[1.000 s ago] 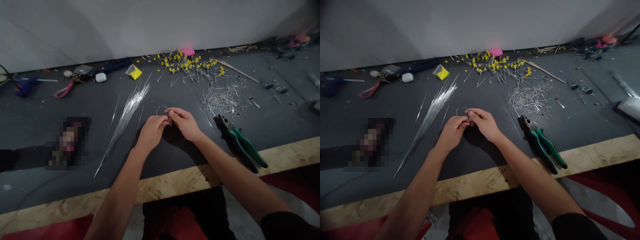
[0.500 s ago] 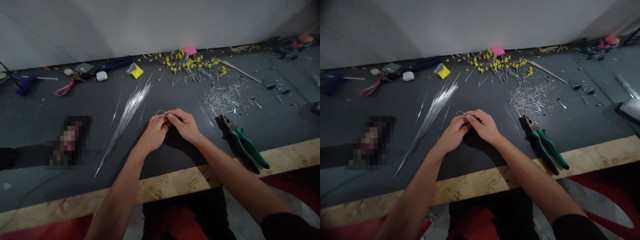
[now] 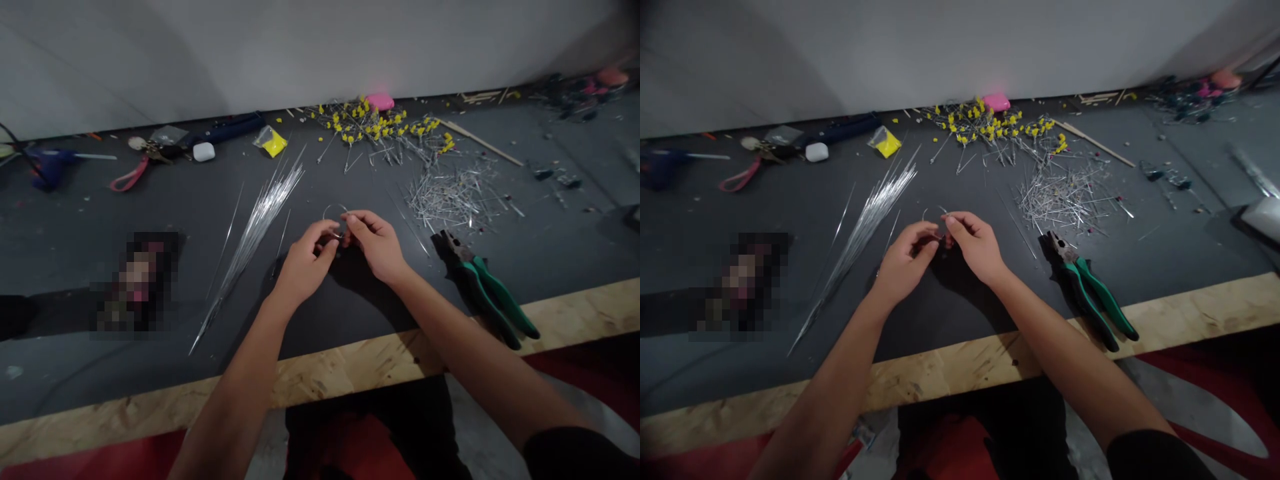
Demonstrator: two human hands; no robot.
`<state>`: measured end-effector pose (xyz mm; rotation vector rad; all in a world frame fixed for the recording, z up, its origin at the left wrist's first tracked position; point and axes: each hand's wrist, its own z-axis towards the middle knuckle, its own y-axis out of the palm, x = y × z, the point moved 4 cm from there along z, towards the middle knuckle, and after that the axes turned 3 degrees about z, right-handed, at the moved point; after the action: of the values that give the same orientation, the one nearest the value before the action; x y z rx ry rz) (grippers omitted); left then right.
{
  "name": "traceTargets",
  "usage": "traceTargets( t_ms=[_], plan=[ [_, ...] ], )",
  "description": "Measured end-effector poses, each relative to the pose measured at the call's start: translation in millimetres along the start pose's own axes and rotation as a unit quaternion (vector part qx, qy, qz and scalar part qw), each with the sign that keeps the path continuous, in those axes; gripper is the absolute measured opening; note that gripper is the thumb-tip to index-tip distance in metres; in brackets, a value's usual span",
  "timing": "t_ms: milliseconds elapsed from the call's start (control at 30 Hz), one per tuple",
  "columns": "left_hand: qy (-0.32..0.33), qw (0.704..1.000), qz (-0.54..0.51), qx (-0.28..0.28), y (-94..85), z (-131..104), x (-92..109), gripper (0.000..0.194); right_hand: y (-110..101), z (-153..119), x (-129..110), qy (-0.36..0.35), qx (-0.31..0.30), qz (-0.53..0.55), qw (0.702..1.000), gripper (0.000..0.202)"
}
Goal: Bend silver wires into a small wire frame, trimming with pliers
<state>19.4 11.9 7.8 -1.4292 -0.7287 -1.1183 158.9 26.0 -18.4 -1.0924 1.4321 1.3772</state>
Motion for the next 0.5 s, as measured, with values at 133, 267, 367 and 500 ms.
traceTargets(
  t_ms=[133, 267, 367, 500],
  plan=[
    [-0.068, 0.983, -0.162, 0.05, -0.3, 2.4, -9.7, 0.035, -1.0, 1.4, 2.4, 0.044, 0.004, 0.088, 0.995, 0.018],
    [-0.123, 0.968, -0.217, 0.018, 4.7, 4.1, -12.8, 0.024, 2.7, -1.0, 1.7, 0.057, -0.018, 0.088, 0.994, 0.02],
    [-0.136, 0.972, -0.192, 0.008, 5.2, 3.5, -13.1, 0.015, 3.9, -2.0, 1.8, 0.057, -0.022, 0.077, 0.995, 0.023],
    [-0.143, 0.977, -0.155, 0.022, 3.0, 2.2, -15.0, 0.016, 4.0, -2.1, 1.2, 0.041, -0.027, 0.061, 0.997, 0.021]
  ],
)
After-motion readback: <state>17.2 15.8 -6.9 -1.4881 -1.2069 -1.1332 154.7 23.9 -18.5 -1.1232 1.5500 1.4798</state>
